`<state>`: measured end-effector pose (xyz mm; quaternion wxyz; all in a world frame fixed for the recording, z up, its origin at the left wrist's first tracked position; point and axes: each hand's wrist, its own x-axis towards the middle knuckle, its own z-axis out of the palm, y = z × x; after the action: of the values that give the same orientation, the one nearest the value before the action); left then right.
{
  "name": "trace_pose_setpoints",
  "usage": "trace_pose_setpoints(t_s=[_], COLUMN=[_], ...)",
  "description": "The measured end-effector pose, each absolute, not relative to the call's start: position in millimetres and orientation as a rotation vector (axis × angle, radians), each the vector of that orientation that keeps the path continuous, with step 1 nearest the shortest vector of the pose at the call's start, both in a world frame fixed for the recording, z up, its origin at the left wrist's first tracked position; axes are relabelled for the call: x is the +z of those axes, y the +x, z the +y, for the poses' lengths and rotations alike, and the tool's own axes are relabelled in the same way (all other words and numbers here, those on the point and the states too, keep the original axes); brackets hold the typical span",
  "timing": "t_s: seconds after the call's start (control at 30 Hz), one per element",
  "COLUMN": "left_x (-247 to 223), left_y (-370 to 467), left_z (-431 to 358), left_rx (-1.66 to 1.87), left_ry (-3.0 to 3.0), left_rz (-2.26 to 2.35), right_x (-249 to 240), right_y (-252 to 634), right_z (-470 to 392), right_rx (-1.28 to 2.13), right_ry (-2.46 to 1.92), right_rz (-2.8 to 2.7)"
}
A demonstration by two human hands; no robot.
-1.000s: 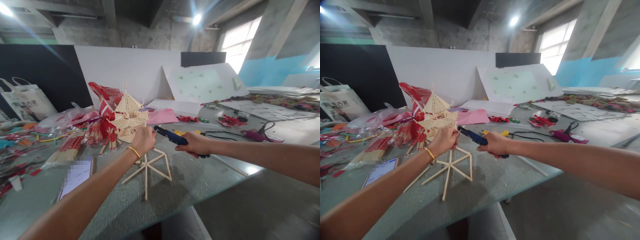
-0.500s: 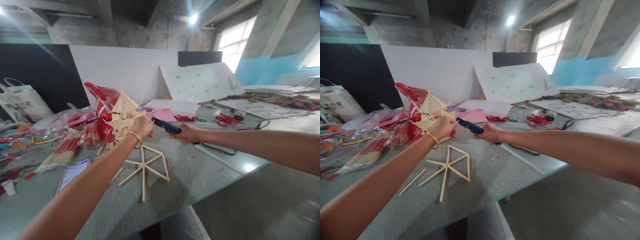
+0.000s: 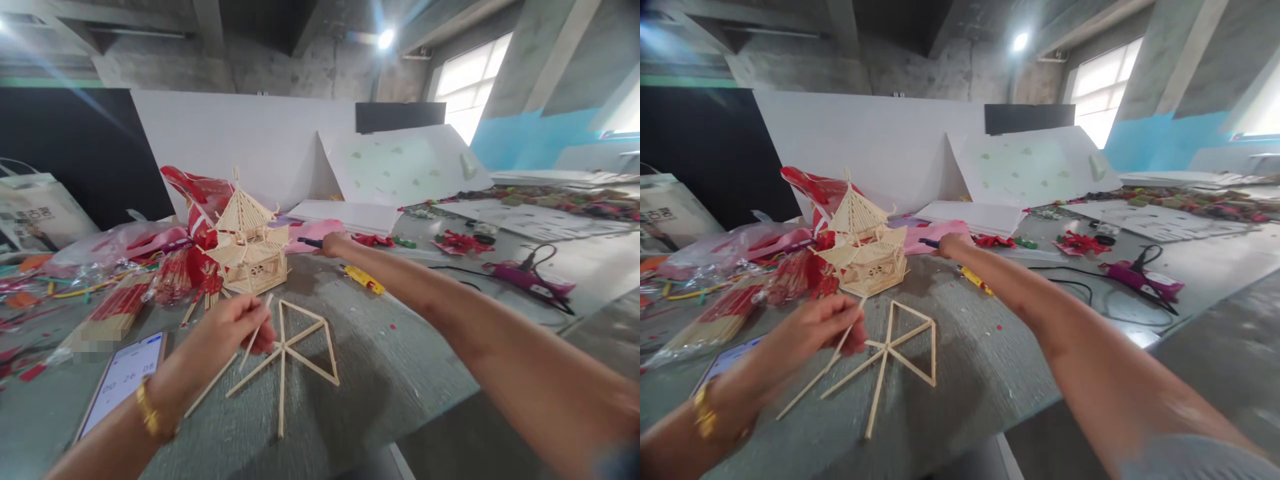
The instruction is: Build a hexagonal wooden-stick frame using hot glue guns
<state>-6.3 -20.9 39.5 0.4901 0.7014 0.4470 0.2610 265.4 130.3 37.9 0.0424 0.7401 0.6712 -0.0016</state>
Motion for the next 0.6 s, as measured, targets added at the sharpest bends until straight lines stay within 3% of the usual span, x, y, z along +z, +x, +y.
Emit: trace_pose_setpoints(t_s=[0.27,0.6], left_x=[22.9,23.9], left_y=[-65.0,5.5], left_z=[-48.1,-38.2], left_rx=[0.613,0.323], left_ry=[1.832,2.006], left_rz=[1.447,1.12], right_x=[-1.0,56.2], right_y=[250.9,234.7], right_z=[161.2,74.6], right_rx=[0.164,0.139], right_ry=[2.274,1.91], right_rz=[2.018,2.535])
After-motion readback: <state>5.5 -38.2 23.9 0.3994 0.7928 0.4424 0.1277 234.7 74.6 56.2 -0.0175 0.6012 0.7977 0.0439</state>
